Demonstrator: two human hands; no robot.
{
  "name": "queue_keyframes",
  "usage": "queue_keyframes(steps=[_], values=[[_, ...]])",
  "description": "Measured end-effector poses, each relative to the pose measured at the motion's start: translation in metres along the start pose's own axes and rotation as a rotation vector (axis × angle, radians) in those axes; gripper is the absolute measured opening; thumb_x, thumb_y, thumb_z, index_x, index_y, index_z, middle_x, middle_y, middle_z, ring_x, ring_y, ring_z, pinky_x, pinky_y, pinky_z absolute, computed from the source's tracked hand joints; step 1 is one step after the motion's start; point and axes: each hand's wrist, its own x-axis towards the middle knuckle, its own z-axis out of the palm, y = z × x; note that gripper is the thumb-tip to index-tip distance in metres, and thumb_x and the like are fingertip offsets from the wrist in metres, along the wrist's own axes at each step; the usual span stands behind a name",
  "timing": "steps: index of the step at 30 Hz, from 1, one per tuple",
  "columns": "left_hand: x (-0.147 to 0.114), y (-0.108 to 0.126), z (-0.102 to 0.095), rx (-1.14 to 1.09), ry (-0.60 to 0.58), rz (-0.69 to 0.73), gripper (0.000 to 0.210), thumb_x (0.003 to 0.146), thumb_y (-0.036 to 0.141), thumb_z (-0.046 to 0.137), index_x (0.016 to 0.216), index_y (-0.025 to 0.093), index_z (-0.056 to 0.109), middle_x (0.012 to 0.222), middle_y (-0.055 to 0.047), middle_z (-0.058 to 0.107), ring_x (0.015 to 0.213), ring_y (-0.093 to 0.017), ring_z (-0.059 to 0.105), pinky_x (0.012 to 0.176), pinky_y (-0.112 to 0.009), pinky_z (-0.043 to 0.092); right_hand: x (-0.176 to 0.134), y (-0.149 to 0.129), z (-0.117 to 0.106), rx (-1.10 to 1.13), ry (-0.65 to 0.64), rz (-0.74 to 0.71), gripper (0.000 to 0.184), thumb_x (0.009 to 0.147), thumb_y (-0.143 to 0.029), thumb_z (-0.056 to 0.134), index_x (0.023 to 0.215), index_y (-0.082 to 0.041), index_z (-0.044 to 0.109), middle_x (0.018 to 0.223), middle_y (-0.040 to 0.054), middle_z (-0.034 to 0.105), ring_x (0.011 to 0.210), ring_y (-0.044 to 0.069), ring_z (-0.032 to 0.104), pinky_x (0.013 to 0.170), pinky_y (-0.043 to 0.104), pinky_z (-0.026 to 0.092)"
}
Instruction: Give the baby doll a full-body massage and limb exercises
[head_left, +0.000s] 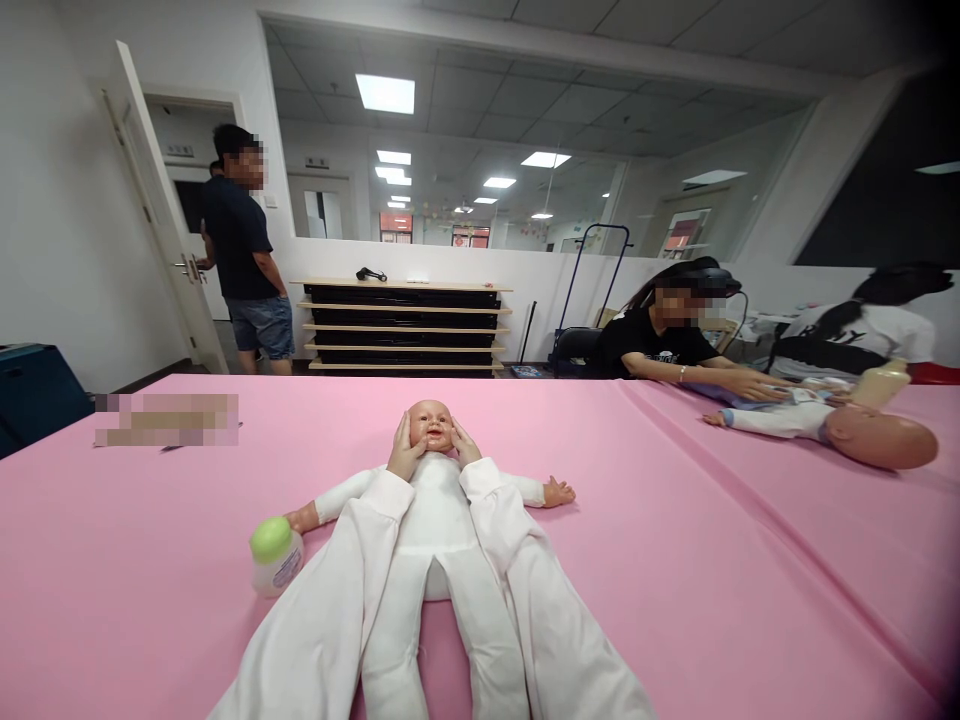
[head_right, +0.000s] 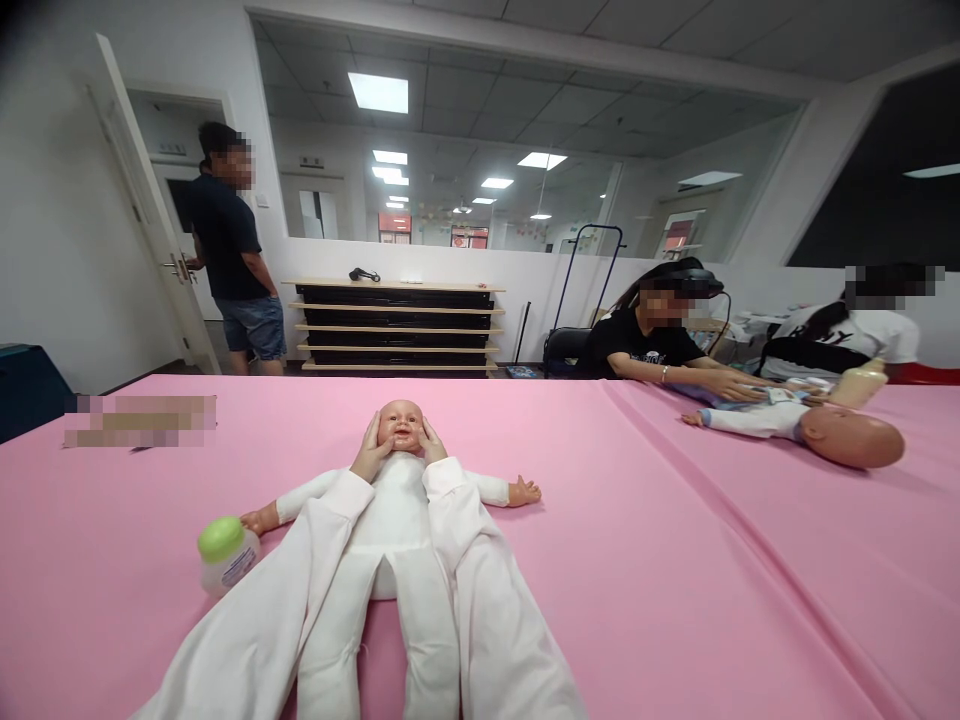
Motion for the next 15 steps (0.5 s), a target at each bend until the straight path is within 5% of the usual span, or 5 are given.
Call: queue_keyframes(steps=[7, 15], values=[[-0.0081, 0.0079, -0.0010, 0.110, -0.034, -0.008, 0.110, 0.051, 0.041, 0.077, 0.139, 0.013, 0.017, 0.146, -0.016, 0.015, 0.135, -0.029, 0.015, 0.110, -0.039, 0.017, -0.0072, -0.0039, 0.0034, -0.170, 0.017, -0.021, 0.098, 0.052, -0.041, 0.077, 0.136, -0.018, 0.031, 0.140, 0.0102, 0.034, 0.125, 0.027, 0.038, 0.101, 0.039, 0.039], [-0.0093, 0.0112, 0.0018, 0.125, 0.001, 0.043, 0.100, 0.055, 0.035, 0.074, 0.137, 0.011, 0.023, 0.145, -0.017, 0.019, 0.134, -0.027, 0.017, 0.110, -0.036, 0.018, -0.0093, -0.0068, 0.0042, -0.062, -0.012, 0.013, 0.091, 0.055, -0.035, 0.074, 0.134, -0.017, 0.032, 0.132, 0.0111, 0.045, 0.116, 0.027, 0.049, 0.095, 0.039, 0.045]])
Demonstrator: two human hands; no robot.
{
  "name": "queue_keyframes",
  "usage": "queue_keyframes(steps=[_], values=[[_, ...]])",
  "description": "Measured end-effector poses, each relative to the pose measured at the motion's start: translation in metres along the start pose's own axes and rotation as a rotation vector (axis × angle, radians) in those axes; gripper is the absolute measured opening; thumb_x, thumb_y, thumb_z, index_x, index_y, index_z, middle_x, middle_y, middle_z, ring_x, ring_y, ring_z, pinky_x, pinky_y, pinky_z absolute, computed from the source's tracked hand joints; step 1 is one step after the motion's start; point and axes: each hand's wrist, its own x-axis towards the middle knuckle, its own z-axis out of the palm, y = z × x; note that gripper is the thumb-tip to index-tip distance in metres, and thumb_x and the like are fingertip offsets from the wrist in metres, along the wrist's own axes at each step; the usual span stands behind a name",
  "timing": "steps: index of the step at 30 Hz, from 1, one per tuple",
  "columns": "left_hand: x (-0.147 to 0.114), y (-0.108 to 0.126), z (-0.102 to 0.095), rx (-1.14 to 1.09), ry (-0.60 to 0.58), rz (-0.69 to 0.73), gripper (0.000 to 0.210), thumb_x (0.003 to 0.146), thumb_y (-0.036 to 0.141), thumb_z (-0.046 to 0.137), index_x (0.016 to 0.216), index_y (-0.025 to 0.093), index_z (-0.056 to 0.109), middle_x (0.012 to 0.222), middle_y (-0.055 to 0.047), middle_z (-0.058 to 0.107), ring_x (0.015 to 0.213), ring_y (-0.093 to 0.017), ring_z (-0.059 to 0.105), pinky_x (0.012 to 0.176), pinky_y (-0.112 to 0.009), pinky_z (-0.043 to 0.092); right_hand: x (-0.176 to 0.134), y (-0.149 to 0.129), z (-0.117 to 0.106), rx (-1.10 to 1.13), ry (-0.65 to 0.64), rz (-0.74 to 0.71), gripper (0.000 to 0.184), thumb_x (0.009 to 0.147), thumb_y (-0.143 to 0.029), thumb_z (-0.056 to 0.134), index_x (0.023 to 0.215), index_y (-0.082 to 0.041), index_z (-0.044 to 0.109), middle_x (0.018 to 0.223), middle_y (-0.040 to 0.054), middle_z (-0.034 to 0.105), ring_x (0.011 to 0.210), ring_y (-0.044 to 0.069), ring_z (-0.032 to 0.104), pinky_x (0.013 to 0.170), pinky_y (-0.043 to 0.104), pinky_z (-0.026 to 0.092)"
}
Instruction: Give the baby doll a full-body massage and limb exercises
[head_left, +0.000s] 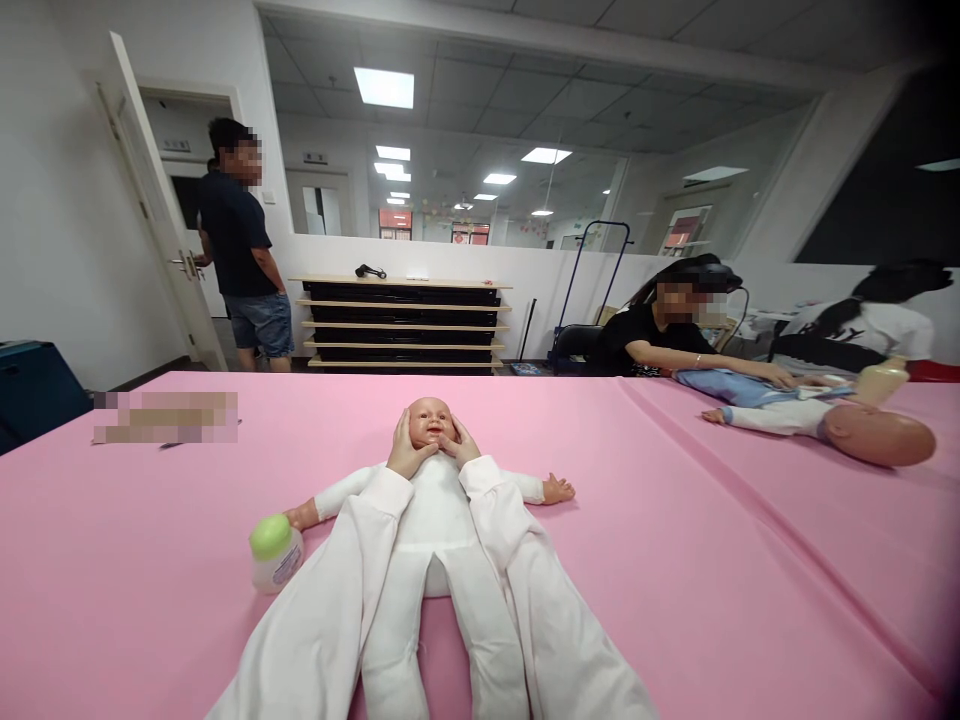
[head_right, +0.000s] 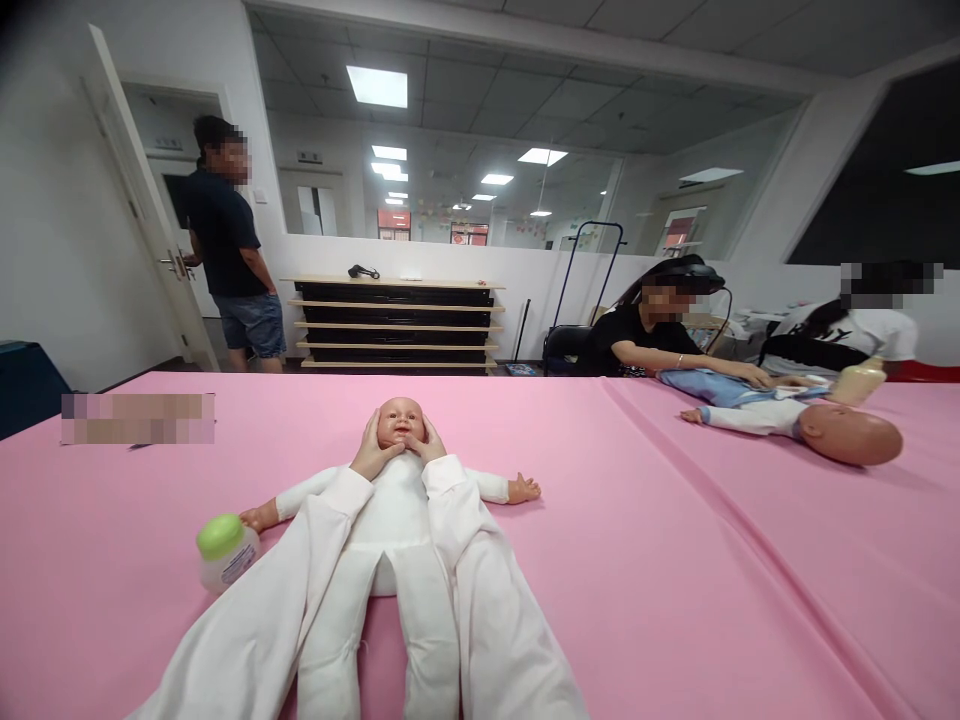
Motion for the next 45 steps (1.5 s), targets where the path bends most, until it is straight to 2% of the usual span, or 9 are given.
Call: queue_keyframes(steps=[4, 9, 16, 20, 22, 27, 34, 39, 45], values=[[0.004, -0.002, -0.003, -0.128, -0.030, -0.034, 0.090, 0.059, 0.034, 0.071, 0.135, 0.011, 0.028, 0.145, -0.015, 0.021, 0.135, -0.027, 0.017, 0.111, -0.036, 0.017, 0.005, 0.006, -0.004, 0.082, 0.018, 0.038, 0.090, 0.054, -0.035, 0.074, 0.133, -0.019, 0.034, 0.135, 0.0101, 0.042, 0.114, 0.029, 0.051, 0.094, 0.042, 0.046], [0.007, -0.003, -0.004, -0.215, -0.038, -0.079, 0.079, 0.065, 0.034, 0.066, 0.134, 0.016, 0.031, 0.146, -0.010, 0.021, 0.135, -0.026, 0.015, 0.111, -0.037, 0.017, 0.014, 0.010, -0.001, 0.110, 0.114, 0.002, 0.072, 0.062, -0.044, 0.067, 0.125, -0.019, 0.045, 0.134, 0.0074, 0.044, 0.123, 0.027, 0.041, 0.104, 0.042, 0.034], [0.002, -0.002, -0.003, -0.043, -0.022, -0.029, 0.102, 0.052, 0.039, 0.077, 0.136, 0.016, 0.025, 0.145, -0.015, 0.019, 0.134, -0.028, 0.017, 0.110, -0.040, 0.017, 0.000, -0.003, 0.003, -0.067, 0.061, -0.038, 0.085, 0.055, -0.035, 0.076, 0.130, -0.018, 0.040, 0.133, 0.0090, 0.045, 0.123, 0.026, 0.040, 0.101, 0.036, 0.036], [0.000, 0.001, -0.001, 0.019, 0.006, -0.001, 0.102, 0.051, 0.039, 0.077, 0.136, 0.016, 0.025, 0.144, -0.015, 0.021, 0.133, -0.029, 0.019, 0.109, -0.041, 0.019, -0.008, -0.011, 0.005, -0.101, 0.050, -0.046, 0.085, 0.056, -0.031, 0.076, 0.131, -0.018, 0.038, 0.135, 0.0084, 0.043, 0.124, 0.024, 0.038, 0.101, 0.032, 0.036], [-0.001, 0.002, -0.001, 0.045, 0.005, 0.023, 0.099, 0.055, 0.039, 0.075, 0.136, 0.016, 0.024, 0.144, -0.015, 0.022, 0.133, -0.028, 0.020, 0.109, -0.041, 0.019, -0.010, -0.013, 0.006, -0.107, 0.044, -0.046, 0.077, 0.061, -0.031, 0.074, 0.129, -0.018, 0.041, 0.133, 0.0085, 0.045, 0.122, 0.024, 0.041, 0.100, 0.033, 0.037], [0.002, 0.000, -0.002, -0.014, -0.005, 0.016, 0.089, 0.060, 0.038, 0.070, 0.135, 0.015, 0.028, 0.144, -0.014, 0.024, 0.134, -0.027, 0.018, 0.110, -0.039, 0.017, -0.012, -0.018, 0.010, -0.116, 0.041, -0.053, 0.038, 0.084, -0.033, 0.053, 0.119, -0.017, 0.048, 0.122, 0.0090, 0.050, 0.106, 0.021, 0.052, 0.090, 0.043, 0.044], [0.006, -0.002, -0.003, -0.119, 0.010, -0.046, 0.078, 0.066, 0.038, 0.067, 0.133, 0.018, 0.033, 0.143, -0.011, 0.027, 0.134, -0.027, 0.019, 0.111, -0.039, 0.017, -0.010, -0.027, 0.010, -0.131, 0.059, -0.082, 0.031, 0.086, -0.033, 0.050, 0.112, -0.016, 0.052, 0.114, 0.0065, 0.053, 0.099, 0.019, 0.054, 0.084, 0.038, 0.047], [0.002, -0.002, -0.003, -0.016, -0.016, 0.002, 0.097, 0.055, 0.040, 0.075, 0.136, 0.015, 0.027, 0.144, -0.015, 0.022, 0.134, -0.029, 0.019, 0.110, -0.040, 0.019, -0.013, -0.022, 0.010, -0.134, 0.060, -0.082, 0.035, 0.085, -0.032, 0.052, 0.117, -0.016, 0.049, 0.120, 0.0082, 0.050, 0.105, 0.021, 0.052, 0.089, 0.043, 0.045], [0.002, -0.003, -0.001, 0.032, 0.019, 0.046, 0.096, 0.055, 0.038, 0.074, 0.135, 0.018, 0.027, 0.143, -0.013, 0.025, 0.133, -0.028, 0.020, 0.110, -0.041, 0.018, -0.014, -0.017, 0.010, -0.112, 0.057, -0.068, 0.082, 0.061, -0.034, 0.074, 0.132, -0.018, 0.036, 0.128, 0.0087, 0.050, 0.119, 0.023, 0.044, 0.100, 0.033, 0.037]])
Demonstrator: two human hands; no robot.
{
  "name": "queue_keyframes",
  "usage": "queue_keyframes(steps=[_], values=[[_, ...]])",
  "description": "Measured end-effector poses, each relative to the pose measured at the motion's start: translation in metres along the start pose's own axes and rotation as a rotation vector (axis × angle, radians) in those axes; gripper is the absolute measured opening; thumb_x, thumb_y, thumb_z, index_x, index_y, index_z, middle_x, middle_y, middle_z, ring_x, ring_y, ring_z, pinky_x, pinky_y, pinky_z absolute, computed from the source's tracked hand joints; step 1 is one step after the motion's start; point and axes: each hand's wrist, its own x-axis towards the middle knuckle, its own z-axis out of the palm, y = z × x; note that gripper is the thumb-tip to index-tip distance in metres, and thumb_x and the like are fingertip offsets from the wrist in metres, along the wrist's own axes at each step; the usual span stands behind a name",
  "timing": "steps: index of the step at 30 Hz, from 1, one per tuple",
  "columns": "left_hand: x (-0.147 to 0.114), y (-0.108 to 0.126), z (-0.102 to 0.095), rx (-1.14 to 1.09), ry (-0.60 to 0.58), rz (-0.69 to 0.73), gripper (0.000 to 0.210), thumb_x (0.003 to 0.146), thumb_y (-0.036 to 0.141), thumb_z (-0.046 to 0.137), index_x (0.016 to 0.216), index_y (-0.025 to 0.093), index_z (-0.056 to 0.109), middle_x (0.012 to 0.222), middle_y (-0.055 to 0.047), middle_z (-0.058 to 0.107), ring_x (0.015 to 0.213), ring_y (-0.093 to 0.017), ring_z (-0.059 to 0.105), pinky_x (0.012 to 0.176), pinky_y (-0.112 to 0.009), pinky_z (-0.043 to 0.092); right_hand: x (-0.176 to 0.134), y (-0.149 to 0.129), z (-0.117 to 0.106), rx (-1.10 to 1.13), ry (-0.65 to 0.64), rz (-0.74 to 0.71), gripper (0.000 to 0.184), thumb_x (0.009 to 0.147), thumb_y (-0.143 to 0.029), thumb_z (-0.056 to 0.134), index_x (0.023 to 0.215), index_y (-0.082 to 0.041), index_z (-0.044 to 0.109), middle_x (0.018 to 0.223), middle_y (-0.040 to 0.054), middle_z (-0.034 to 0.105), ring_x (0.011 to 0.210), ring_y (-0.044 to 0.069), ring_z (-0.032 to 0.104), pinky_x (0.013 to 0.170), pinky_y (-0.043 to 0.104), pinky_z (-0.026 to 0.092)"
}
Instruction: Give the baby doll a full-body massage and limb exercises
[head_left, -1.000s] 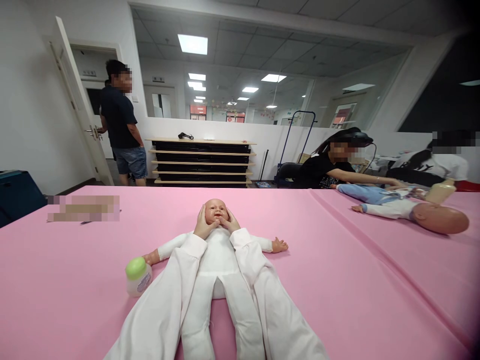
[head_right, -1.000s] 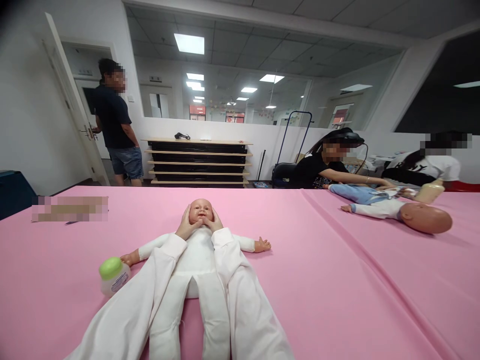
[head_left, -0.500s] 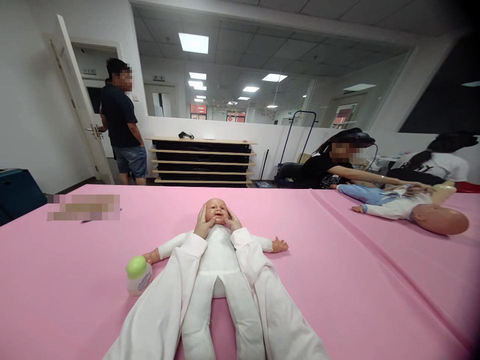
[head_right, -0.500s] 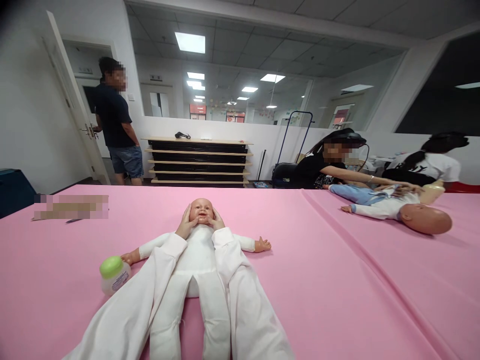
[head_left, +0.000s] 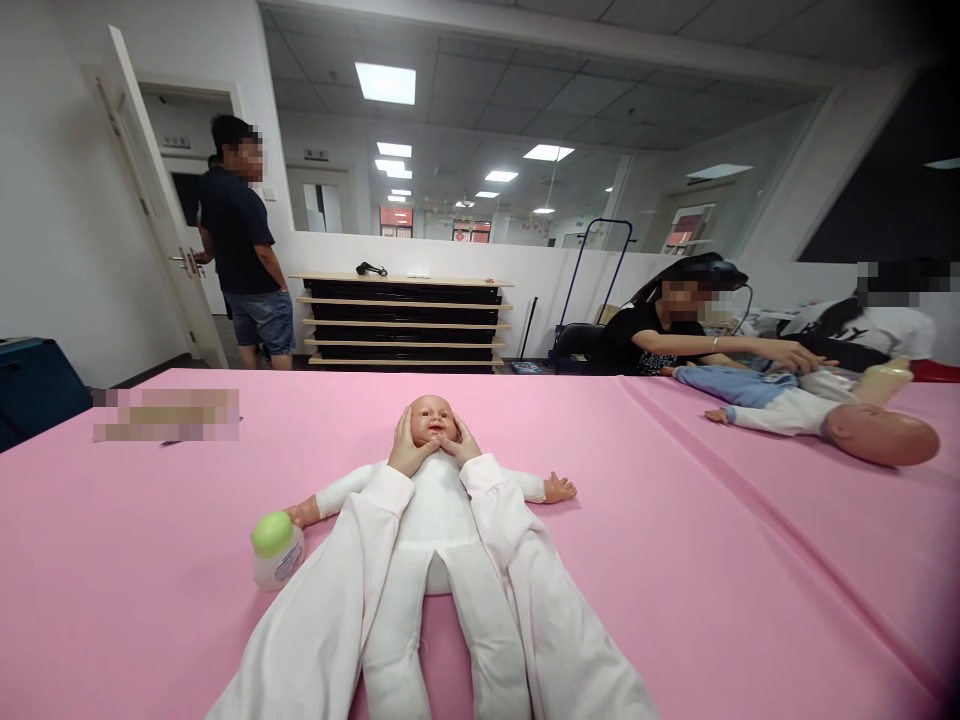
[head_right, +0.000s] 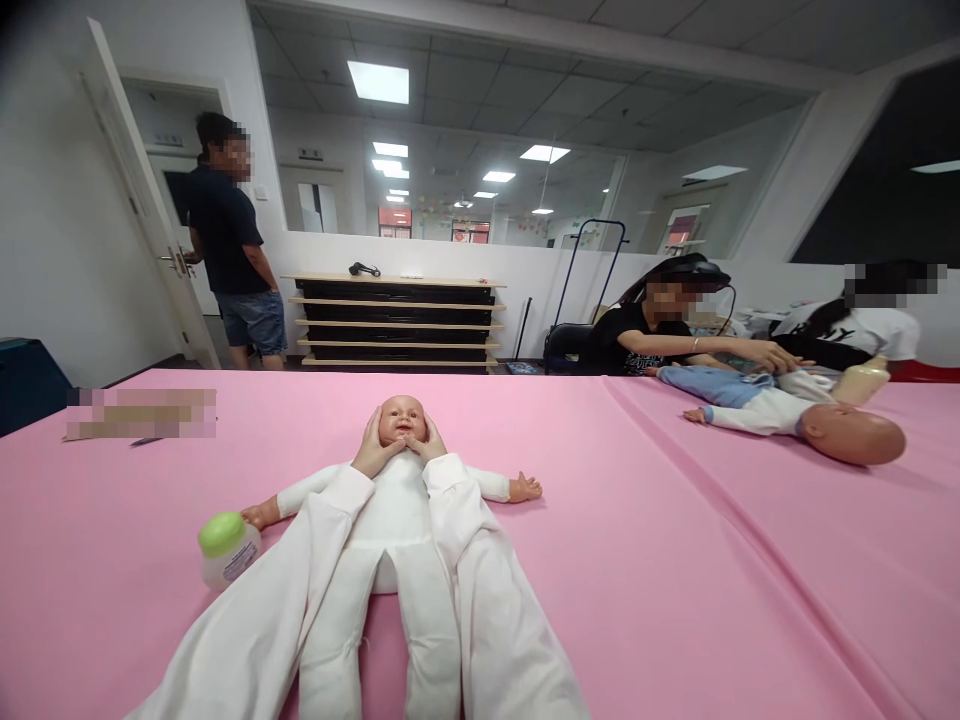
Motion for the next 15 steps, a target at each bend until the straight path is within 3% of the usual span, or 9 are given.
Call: queue_keyframes(steps=[4, 10, 15], values=[[0.0029, -0.0031, -0.0004, -0.048, -0.002, -0.026, 0.088, 0.060, 0.039, 0.071, 0.134, 0.016, 0.029, 0.143, -0.013, 0.025, 0.134, -0.027, 0.020, 0.110, -0.039, 0.017, -0.0009, 0.0013, -0.0001, 0.027, -0.004, 0.018, 0.086, 0.059, -0.036, 0.073, 0.134, -0.017, 0.035, 0.129, 0.0087, 0.049, 0.116, 0.024, 0.047, 0.097, 0.034, 0.040], [0.0068, -0.0052, -0.0012, -0.154, -0.004, -0.118, 0.072, 0.071, 0.045, 0.061, 0.133, 0.020, 0.034, 0.144, -0.009, 0.027, 0.134, -0.025, 0.018, 0.111, -0.037, 0.016, -0.0006, 0.0001, 0.0008, 0.057, -0.001, 0.027, 0.075, 0.066, -0.041, 0.067, 0.132, -0.017, 0.040, 0.130, 0.0085, 0.049, 0.115, 0.024, 0.049, 0.094, 0.033, 0.043], [0.0030, -0.0019, -0.0021, -0.116, -0.023, -0.088, 0.087, 0.062, 0.044, 0.070, 0.135, 0.018, 0.029, 0.145, -0.011, 0.023, 0.135, -0.027, 0.017, 0.111, -0.038, 0.017, -0.0001, -0.0005, 0.0017, 0.054, 0.005, 0.022, 0.071, 0.067, -0.041, 0.066, 0.130, -0.018, 0.042, 0.130, 0.0074, 0.048, 0.119, 0.024, 0.044, 0.097, 0.033, 0.039]])
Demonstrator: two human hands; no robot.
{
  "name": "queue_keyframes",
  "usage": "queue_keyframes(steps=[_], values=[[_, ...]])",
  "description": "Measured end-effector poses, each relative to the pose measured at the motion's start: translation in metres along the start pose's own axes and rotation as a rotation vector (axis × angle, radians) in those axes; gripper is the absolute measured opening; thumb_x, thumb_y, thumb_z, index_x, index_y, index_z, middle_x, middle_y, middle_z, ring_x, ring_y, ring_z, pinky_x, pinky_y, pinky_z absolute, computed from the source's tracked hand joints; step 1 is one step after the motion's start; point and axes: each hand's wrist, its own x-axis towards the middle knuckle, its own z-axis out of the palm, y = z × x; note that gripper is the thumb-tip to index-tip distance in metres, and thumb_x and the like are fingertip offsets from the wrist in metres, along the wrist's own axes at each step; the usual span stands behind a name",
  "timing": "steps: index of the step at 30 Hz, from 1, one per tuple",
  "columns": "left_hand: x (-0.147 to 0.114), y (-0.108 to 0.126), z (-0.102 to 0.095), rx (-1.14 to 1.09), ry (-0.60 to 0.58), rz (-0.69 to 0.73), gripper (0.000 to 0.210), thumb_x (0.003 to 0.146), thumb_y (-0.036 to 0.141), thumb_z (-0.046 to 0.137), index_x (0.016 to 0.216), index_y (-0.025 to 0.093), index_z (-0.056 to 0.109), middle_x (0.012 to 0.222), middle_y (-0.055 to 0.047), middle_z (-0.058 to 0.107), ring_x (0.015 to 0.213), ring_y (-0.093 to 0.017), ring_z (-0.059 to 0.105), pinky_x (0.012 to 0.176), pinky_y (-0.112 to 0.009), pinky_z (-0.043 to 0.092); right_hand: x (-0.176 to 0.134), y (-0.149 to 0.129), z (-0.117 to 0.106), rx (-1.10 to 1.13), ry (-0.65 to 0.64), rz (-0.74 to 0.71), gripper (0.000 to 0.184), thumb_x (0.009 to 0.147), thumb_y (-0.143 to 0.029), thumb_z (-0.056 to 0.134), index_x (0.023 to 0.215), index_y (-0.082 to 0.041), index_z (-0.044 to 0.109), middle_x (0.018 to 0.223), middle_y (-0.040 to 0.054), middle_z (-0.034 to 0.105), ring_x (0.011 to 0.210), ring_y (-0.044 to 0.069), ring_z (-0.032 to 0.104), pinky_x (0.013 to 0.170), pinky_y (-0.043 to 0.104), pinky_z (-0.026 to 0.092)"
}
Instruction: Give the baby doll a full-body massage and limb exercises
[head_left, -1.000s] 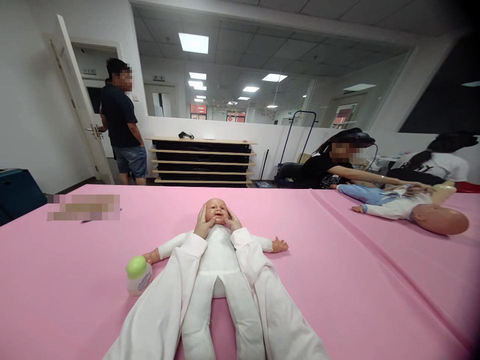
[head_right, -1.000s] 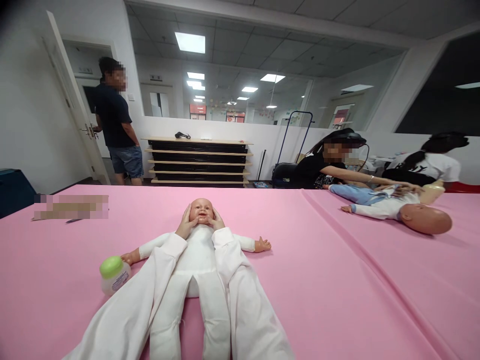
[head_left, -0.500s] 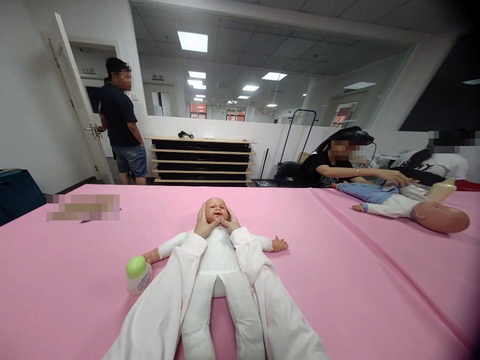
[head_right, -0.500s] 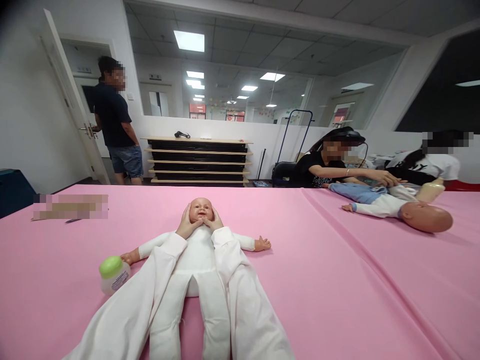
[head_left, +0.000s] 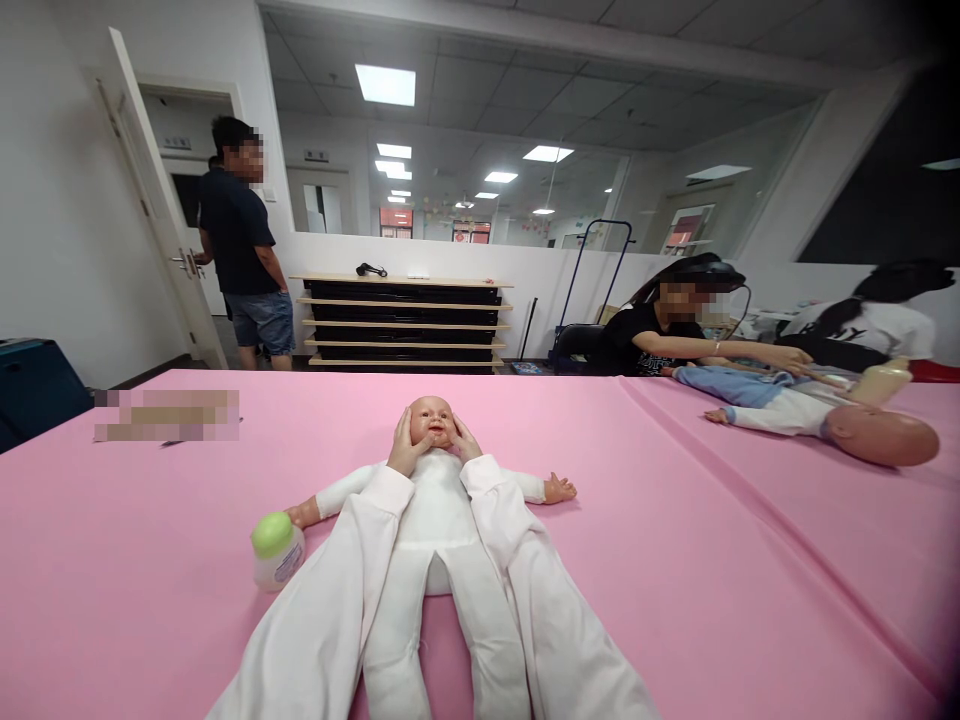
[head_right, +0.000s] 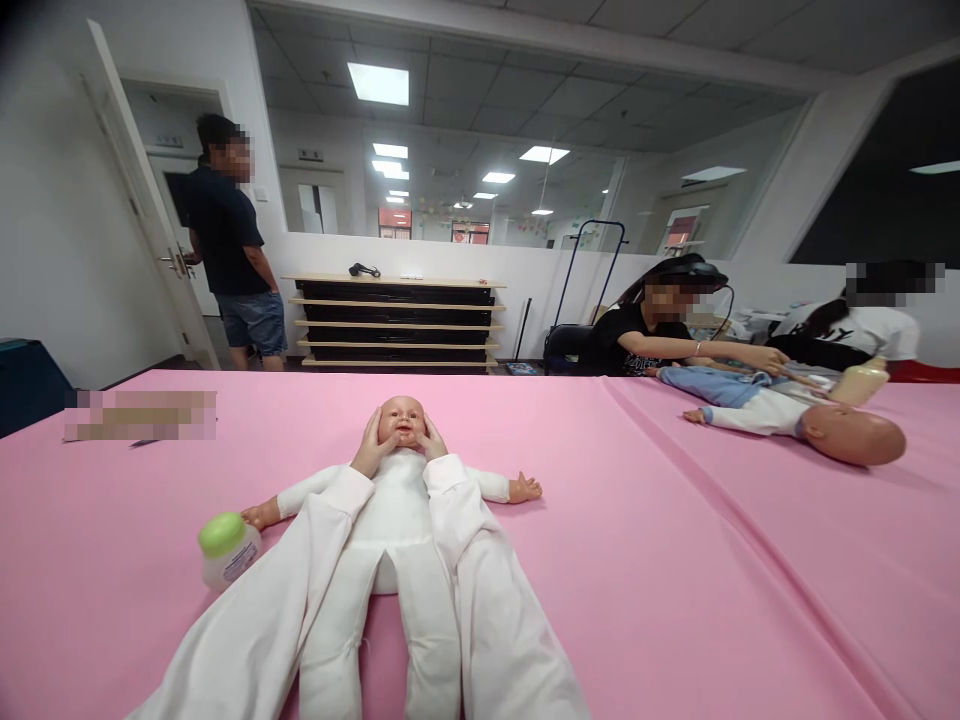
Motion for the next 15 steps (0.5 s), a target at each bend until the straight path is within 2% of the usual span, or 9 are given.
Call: queue_keyframes(steps=[3, 6, 10, 15], values=[[-0.0024, 0.0012, 0.0009, 0.071, -0.001, 0.015, 0.102, 0.051, 0.042, 0.077, 0.136, 0.016, 0.026, 0.144, -0.014, 0.021, 0.134, -0.029, 0.017, 0.110, -0.039, 0.018, -0.0003, 0.0013, -0.0007, -0.016, 0.001, -0.004, 0.084, 0.057, -0.033, 0.074, 0.132, -0.017, 0.039, 0.134, 0.0084, 0.043, 0.122, 0.025, 0.040, 0.099, 0.034, 0.037], [-0.0037, 0.0024, 0.0024, 0.116, 0.023, 0.041, 0.104, 0.049, 0.040, 0.078, 0.135, 0.014, 0.025, 0.142, -0.016, 0.023, 0.133, -0.031, 0.019, 0.109, -0.040, 0.020, 0.0006, 0.0027, -0.0019, -0.027, 0.001, -0.009, 0.092, 0.052, -0.029, 0.077, 0.133, -0.016, 0.037, 0.137, 0.0095, 0.039, 0.124, 0.026, 0.038, 0.100, 0.034, 0.035], [-0.0047, 0.0043, 0.0027, 0.130, 0.031, 0.071, 0.096, 0.054, 0.037, 0.075, 0.134, 0.016, 0.027, 0.142, -0.015, 0.025, 0.133, -0.029, 0.020, 0.109, -0.041, 0.019, 0.0029, 0.0045, -0.0039, -0.031, -0.010, -0.008, 0.090, 0.053, -0.030, 0.076, 0.133, -0.016, 0.037, 0.136, 0.0092, 0.040, 0.124, 0.025, 0.039, 0.101, 0.033, 0.034], [-0.0014, 0.0037, 0.0006, 0.045, 0.027, 0.012, 0.090, 0.057, 0.036, 0.072, 0.134, 0.016, 0.030, 0.143, -0.014, 0.024, 0.134, -0.028, 0.019, 0.110, -0.039, 0.017, 0.0047, 0.0076, -0.0067, -0.020, -0.028, 0.016, 0.085, 0.058, -0.037, 0.073, 0.133, -0.017, 0.037, 0.133, 0.0078, 0.045, 0.120, 0.025, 0.044, 0.097, 0.033, 0.039]])
